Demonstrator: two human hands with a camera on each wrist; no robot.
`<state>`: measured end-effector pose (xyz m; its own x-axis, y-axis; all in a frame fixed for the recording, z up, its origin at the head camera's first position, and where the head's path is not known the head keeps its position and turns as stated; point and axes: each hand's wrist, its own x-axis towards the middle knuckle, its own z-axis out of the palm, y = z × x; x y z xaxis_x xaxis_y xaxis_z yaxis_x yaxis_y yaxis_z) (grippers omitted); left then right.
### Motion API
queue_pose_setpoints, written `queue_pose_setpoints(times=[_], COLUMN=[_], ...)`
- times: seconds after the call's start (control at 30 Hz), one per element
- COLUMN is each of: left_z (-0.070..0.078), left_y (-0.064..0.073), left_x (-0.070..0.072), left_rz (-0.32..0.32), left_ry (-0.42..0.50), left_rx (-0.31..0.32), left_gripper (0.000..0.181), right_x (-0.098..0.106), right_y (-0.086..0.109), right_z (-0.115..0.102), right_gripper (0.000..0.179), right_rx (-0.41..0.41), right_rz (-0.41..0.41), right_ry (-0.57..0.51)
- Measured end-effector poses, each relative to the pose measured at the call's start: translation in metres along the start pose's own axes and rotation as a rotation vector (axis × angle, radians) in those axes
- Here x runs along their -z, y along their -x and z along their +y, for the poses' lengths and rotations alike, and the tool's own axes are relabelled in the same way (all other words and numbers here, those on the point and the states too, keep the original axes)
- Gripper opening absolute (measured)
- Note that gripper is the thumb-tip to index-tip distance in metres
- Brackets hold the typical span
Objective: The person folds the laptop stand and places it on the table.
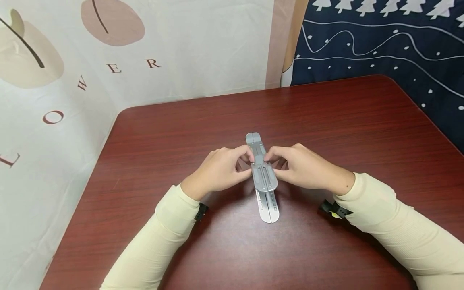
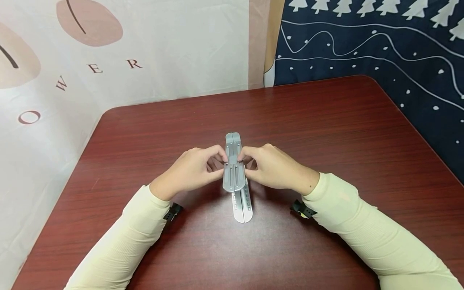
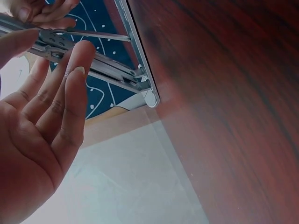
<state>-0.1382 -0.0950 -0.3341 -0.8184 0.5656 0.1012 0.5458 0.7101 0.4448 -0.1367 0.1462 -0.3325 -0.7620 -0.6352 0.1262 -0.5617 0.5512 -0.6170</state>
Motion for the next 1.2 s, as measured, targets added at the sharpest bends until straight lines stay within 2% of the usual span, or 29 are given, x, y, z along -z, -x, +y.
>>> queue_pose_setpoints(times=[0.13,0.5,1.2], left_z=[-0.0006,-0.0008,-0.0007], left_y=[0.0003,0.0001,-0.0003], left_x=[-0.0007,-0.0038,-0.0049], left_rz=[-0.026,-0.087,-0.125], left_ry=[-0.002,0.029,-0.006], left_rx=[-0.001,-0.002,-0.006], left_gripper=[0.019,0.023,0.024], right_x=[-0.0011,-0.0043,-0.0096], right_y=[0.0,0.0005,0.0008], right_z=[0.0002,0.0037,0.0033], right_gripper=[0.025,0.022,0.024], right_rx=[-0.006,0.039,0.042], right_rz=[-0.022,-0.048,-0.078], right_ry=[0.01,0.027,0.102])
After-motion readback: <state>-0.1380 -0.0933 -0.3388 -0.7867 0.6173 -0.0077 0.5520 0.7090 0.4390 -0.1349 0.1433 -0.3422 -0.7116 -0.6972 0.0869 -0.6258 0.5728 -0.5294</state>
